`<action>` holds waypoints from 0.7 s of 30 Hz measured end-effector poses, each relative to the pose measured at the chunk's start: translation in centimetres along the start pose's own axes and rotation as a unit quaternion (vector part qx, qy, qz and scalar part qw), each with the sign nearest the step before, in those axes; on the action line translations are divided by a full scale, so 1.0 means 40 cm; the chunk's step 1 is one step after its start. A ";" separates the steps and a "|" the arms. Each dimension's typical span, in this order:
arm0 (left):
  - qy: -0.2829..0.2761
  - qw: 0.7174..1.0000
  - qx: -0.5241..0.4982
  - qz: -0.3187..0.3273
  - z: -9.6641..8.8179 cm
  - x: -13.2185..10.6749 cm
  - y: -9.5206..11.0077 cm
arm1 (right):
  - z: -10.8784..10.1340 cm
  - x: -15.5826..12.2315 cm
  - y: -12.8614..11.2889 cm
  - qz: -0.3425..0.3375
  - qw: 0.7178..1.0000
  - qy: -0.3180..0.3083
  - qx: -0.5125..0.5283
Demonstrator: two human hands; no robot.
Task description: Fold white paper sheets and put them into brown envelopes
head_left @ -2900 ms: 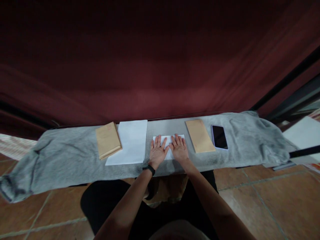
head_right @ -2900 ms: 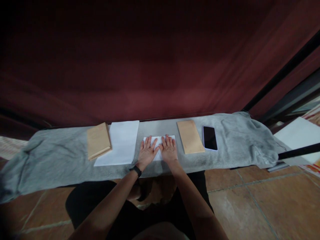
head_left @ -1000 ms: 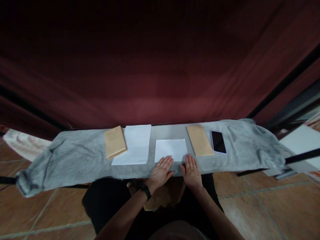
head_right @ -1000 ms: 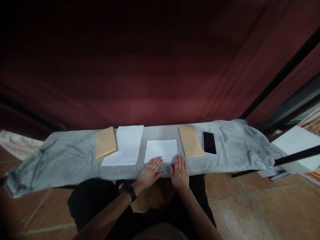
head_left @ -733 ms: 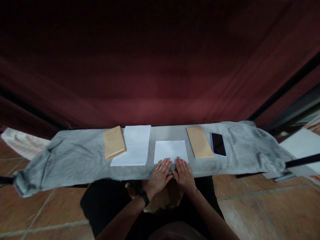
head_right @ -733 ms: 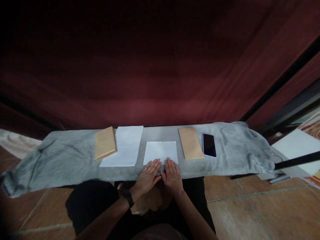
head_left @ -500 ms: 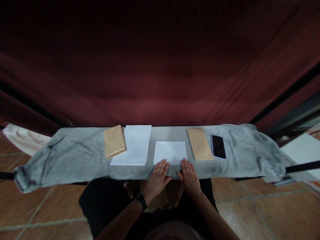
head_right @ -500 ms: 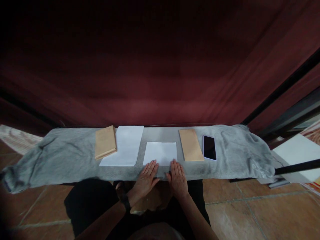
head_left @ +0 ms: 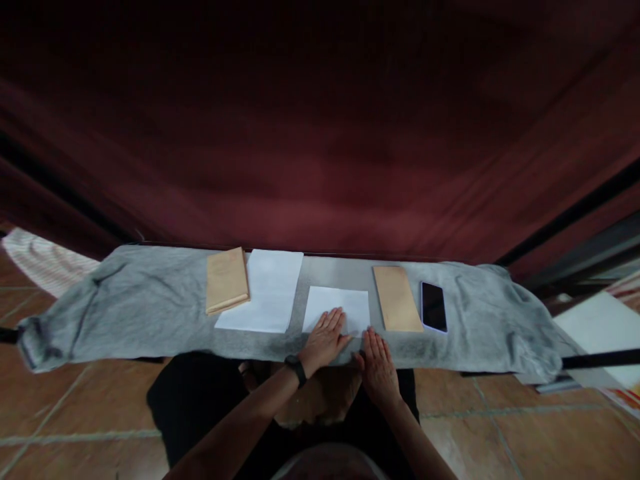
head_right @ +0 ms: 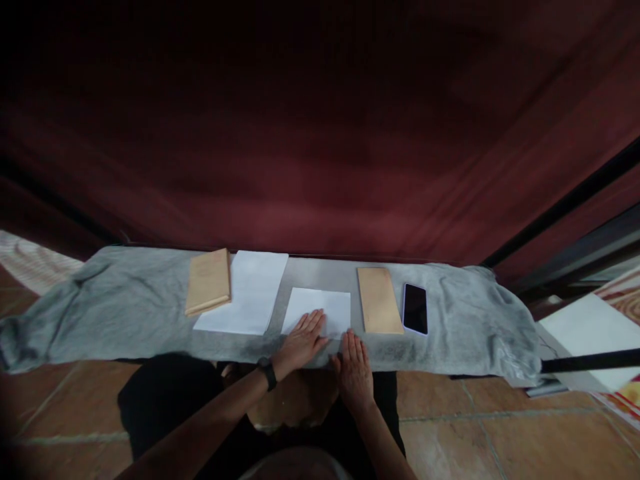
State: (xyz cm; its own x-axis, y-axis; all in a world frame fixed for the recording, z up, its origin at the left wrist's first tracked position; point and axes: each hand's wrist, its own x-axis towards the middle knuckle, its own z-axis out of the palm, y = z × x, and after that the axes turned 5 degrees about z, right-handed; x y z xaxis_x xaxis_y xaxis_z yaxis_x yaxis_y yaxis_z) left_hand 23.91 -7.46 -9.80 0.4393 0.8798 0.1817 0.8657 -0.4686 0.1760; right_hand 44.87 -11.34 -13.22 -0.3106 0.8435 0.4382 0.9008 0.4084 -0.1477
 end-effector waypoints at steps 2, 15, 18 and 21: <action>0.003 1.000 -0.003 -0.010 0.003 0.030 -0.016 | -0.001 -0.001 0.001 0.000 1.000 -0.003 0.004; 0.042 0.997 0.022 -0.065 0.021 0.050 -0.074 | -0.004 0.180 0.029 0.211 0.967 -0.068 0.126; 0.046 0.997 0.021 -0.062 0.020 0.044 -0.069 | -0.002 0.222 0.039 0.249 0.950 -0.090 0.168; 0.045 0.997 0.014 -0.056 0.016 0.037 -0.063 | 0.000 0.235 0.049 0.251 0.944 -0.100 0.190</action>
State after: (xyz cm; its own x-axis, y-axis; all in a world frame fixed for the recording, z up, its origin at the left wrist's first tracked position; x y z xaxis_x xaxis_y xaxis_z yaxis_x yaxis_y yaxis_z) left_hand 22.52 -4.90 -10.58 0.3163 0.9153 0.2492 0.9153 -0.3635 0.1734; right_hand 43.71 -2.62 -9.39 0.0408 0.9975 0.0581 0.7879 0.0037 -0.6158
